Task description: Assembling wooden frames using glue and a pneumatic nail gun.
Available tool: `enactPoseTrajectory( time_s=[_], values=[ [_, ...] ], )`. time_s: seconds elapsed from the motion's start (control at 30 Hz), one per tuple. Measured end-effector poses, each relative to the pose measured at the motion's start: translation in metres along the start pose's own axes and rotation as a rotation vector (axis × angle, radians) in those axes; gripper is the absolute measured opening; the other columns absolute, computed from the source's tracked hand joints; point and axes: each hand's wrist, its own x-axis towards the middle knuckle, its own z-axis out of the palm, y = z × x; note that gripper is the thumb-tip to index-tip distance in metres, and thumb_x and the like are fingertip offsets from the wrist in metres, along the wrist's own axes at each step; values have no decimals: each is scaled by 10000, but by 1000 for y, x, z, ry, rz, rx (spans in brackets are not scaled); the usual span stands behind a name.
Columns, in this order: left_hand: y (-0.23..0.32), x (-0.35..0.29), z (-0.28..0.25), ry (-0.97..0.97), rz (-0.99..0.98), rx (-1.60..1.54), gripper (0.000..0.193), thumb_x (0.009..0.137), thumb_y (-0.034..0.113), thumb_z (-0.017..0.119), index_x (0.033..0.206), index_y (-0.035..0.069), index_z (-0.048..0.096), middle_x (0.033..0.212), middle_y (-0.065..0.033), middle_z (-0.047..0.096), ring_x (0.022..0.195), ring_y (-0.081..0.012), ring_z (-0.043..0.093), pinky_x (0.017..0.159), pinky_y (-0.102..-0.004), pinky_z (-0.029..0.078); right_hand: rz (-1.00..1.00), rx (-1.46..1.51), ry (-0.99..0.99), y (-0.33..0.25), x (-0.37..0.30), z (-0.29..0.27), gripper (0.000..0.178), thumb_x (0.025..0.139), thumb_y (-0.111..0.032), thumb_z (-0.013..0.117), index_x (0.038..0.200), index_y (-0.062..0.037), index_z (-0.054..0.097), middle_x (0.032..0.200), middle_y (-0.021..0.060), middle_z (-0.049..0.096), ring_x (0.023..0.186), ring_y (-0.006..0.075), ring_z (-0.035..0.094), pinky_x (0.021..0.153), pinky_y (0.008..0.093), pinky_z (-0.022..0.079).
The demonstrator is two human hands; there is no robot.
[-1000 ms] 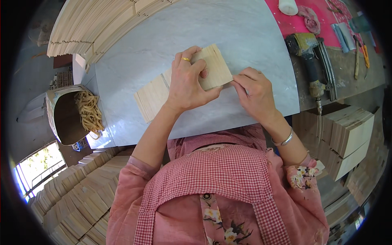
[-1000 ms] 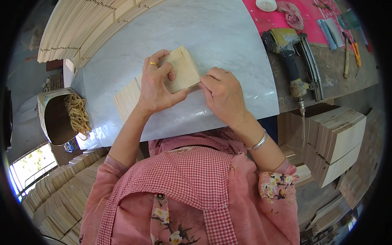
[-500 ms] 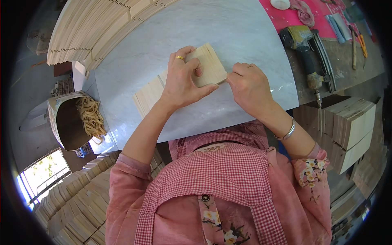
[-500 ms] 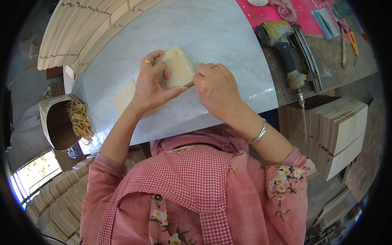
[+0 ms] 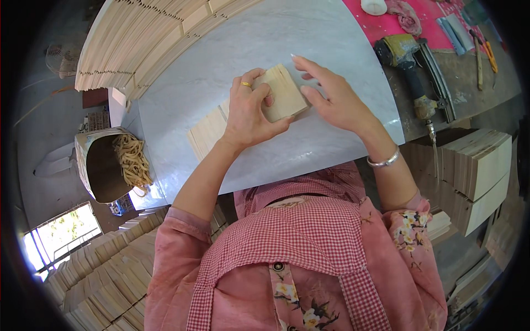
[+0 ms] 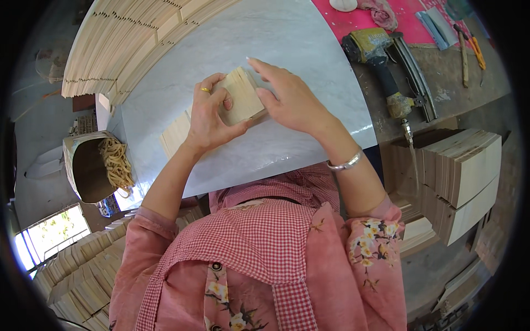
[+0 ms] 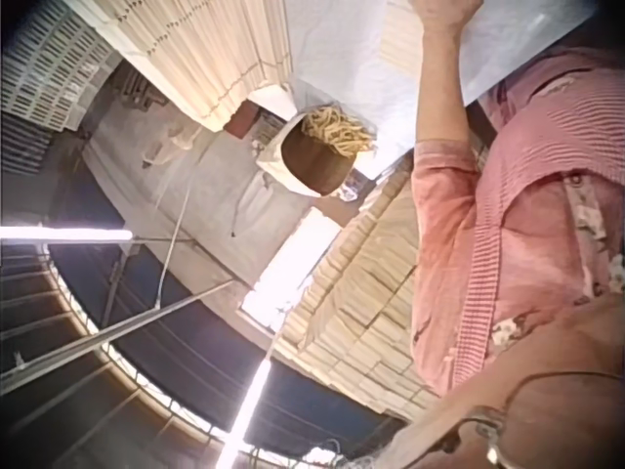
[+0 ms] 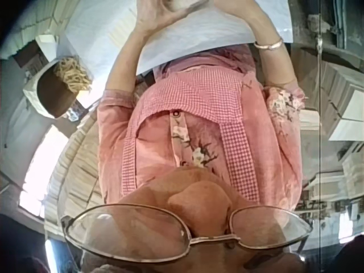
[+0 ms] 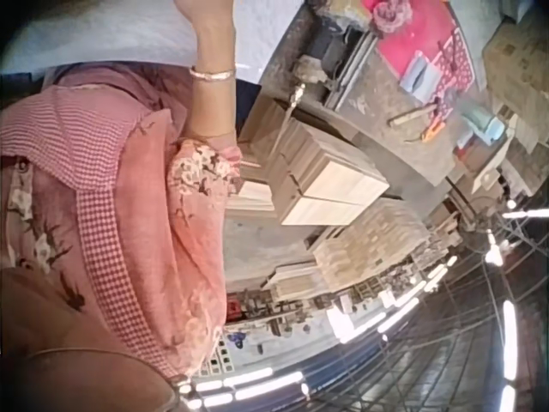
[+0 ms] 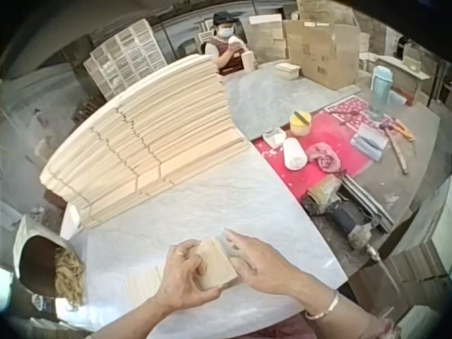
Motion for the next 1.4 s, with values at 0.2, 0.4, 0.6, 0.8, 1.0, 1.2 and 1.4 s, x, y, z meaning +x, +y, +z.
enactPoseTrajectory(
  time_s=[0.2,0.4,0.6,0.8,1.0,1.2,1.4],
  values=[
    [0,1,1,5,-4,-14,446,529,243,861,748,85,505,1316,-213,520,1146,-381,486,994,-447,397,145,2,-181,1,5,7,625,838,57,527,1454,-35,473,1338,172,641,1067,294,671,902,333,512],
    [2,8,3,28,3,-38,448,530,241,858,748,91,496,1330,-204,516,1139,-372,482,992,-451,397,96,-131,-165,-22,-34,-4,596,840,89,487,1426,-14,499,1292,173,655,1082,329,651,899,346,511],
    [5,3,-1,38,20,-24,449,541,248,855,747,95,486,1333,-199,516,1141,-371,478,990,-448,398,64,-233,-229,-35,-34,-33,496,838,-22,597,1333,-4,569,1234,176,664,1024,341,653,886,382,516],
    [1,-5,-4,44,-12,7,438,555,258,850,749,94,492,1330,-201,518,1126,-372,480,979,-445,406,150,-688,186,9,65,-133,262,875,-168,628,1071,-7,696,1094,153,694,980,342,654,867,400,527],
    [7,7,-3,9,30,-1,418,569,267,841,755,85,514,1320,-206,523,1093,-368,486,955,-441,425,477,-1400,-104,168,107,-273,367,823,-280,680,1026,25,697,935,259,712,826,444,687,735,514,556],
    [2,6,-2,12,15,23,407,582,275,834,759,76,526,1311,-207,528,1065,-364,488,938,-435,436,505,-1452,-59,126,116,-255,318,876,-301,654,993,-8,689,962,208,729,860,424,688,738,484,546],
    [1,0,-2,27,-7,32,408,585,278,832,756,74,524,1307,-207,527,1059,-362,486,938,-434,434,-127,-420,30,47,58,-80,244,980,-158,597,1168,-13,656,1159,90,670,985,250,643,869,345,510]
  ],
)
